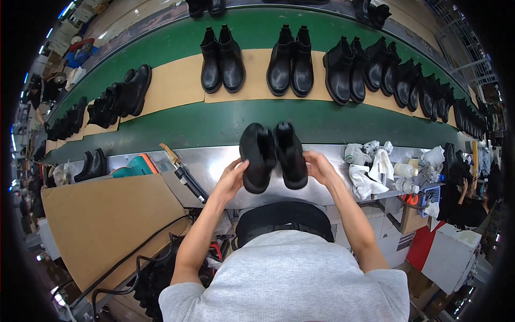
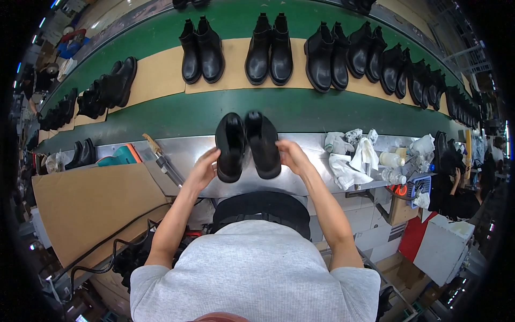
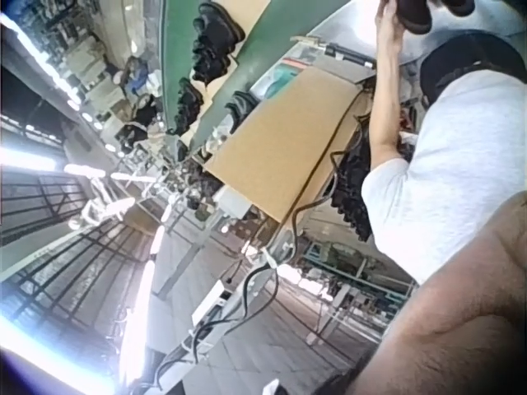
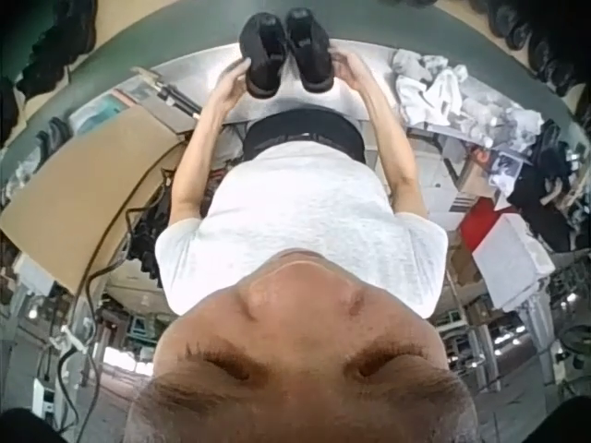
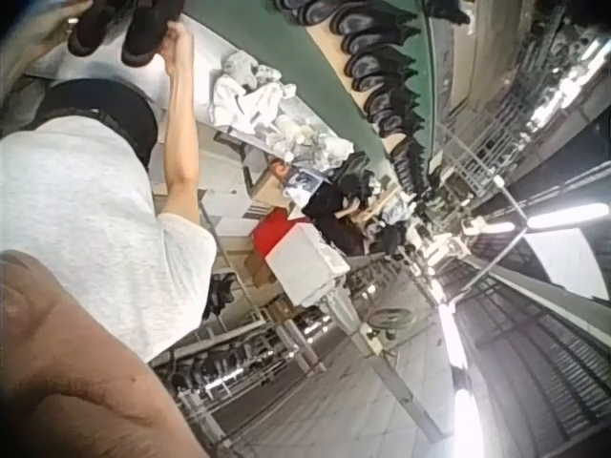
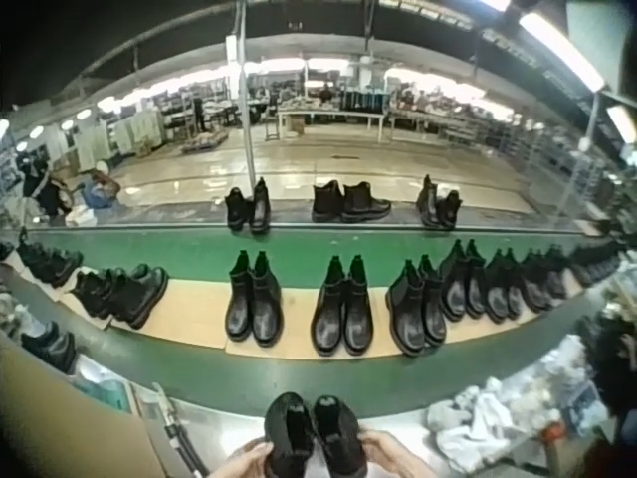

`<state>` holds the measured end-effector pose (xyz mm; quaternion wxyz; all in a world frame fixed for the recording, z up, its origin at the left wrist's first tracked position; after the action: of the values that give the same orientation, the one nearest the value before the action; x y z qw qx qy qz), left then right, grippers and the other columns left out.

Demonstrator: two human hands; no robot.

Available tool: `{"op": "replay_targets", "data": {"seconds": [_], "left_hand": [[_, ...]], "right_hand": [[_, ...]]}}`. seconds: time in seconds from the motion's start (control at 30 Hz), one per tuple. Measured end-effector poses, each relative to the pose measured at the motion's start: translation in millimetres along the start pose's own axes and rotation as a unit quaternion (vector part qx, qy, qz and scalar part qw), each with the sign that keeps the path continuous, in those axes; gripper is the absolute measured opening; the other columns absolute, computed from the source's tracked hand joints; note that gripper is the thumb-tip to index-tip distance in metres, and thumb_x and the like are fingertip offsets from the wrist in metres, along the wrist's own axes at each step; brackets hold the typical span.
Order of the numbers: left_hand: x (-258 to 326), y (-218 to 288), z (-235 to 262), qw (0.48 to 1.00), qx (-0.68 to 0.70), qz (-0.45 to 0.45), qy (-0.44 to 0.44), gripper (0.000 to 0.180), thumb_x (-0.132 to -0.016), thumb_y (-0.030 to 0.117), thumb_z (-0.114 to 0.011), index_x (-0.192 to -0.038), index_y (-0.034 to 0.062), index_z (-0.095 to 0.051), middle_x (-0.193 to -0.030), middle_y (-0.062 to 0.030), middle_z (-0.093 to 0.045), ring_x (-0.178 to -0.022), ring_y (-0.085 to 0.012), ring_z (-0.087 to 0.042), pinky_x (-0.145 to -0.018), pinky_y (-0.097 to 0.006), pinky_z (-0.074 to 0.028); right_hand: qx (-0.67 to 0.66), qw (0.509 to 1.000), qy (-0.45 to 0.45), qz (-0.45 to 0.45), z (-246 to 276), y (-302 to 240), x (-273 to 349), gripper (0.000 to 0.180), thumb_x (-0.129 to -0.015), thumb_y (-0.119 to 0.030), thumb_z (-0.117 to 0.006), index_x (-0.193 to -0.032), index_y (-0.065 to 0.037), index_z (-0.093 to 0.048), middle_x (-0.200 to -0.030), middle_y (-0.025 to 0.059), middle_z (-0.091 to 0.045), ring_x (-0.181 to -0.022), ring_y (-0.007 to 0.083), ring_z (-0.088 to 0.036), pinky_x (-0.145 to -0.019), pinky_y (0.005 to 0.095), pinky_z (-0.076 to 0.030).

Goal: Inspecting, cleaning, and finishing black boots at a factory workbench.

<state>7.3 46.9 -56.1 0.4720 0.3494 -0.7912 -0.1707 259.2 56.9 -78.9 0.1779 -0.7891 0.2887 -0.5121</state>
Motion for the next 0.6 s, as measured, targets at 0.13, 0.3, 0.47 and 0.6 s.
{"op": "replay_targets", "data": {"seconds": [0.13,0.3,0.47,0.6], "left_hand": [[-0.2,-26.5,31.8,0.983,-0.141,0.089,0.082,0.079,-0.086,0.052,-0.054,-0.138,-0.0024,-0.030,-0.127,-0.0160,-0.049,-0.116,-0.0223,-0.049,-0.099,-0.039,-0.036],[-61.3,23.2,-3.3,0.747,-0.643,-0.026,0.165,0.120,-0.056,0.056,-0.078,-0.143,0.0034,-0.013,-0.131,-0.0335,-0.035,-0.116,-0.0395,-0.047,-0.094,-0.043,-0.042],[-74.7,36.0,-4.6,0.707,-0.688,-0.060,0.149,0.100,-0.054,0.047,-0.081,-0.130,-0.0027,-0.039,-0.109,-0.0256,-0.054,-0.102,-0.0392,-0.055,-0.086,-0.044,-0.046],[-77.8,32.3,37.4,0.895,-0.405,-0.146,0.118,0.067,-0.067,0.026,-0.080,-0.119,-0.0056,-0.051,-0.101,-0.0122,-0.062,-0.086,-0.0221,-0.062,-0.077,-0.034,-0.050]], "right_hand": [[0.210,0.971,0.115,0.022,7.7,2.5,10.8,0.051,-0.088,-0.037,-0.049,-0.116,0.004,-0.053,-0.105,0.0138,-0.062,-0.097,0.0237,-0.060,-0.085,0.0343,-0.045],[0.572,0.795,0.109,0.168,-31.4,-46.4,-29.5,0.080,-0.072,-0.049,-0.068,-0.125,0.008,-0.045,-0.116,0.0277,-0.054,-0.105,0.0326,-0.057,-0.089,0.0369,-0.046],[0.680,0.716,0.158,0.027,-36.8,-46.7,-49.9,0.102,-0.057,-0.042,-0.079,-0.129,0.013,-0.033,-0.116,0.0336,-0.051,-0.107,0.0423,-0.053,-0.090,0.0384,-0.046],[0.450,0.882,0.108,0.093,-1.0,-62.2,-43.7,0.059,-0.059,-0.030,-0.080,-0.102,0.004,-0.059,-0.085,0.0154,-0.067,-0.082,0.0238,-0.065,-0.076,0.0328,-0.050]]}}
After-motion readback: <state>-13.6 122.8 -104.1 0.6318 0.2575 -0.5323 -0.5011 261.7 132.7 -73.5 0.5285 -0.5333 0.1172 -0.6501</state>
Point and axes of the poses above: each hand's wrist, its own x-axis away from the middle knuckle, its own z-axis out of the back of the hand, y = z × x, the point moved 5 cm from there along -x, towards the middle knuckle
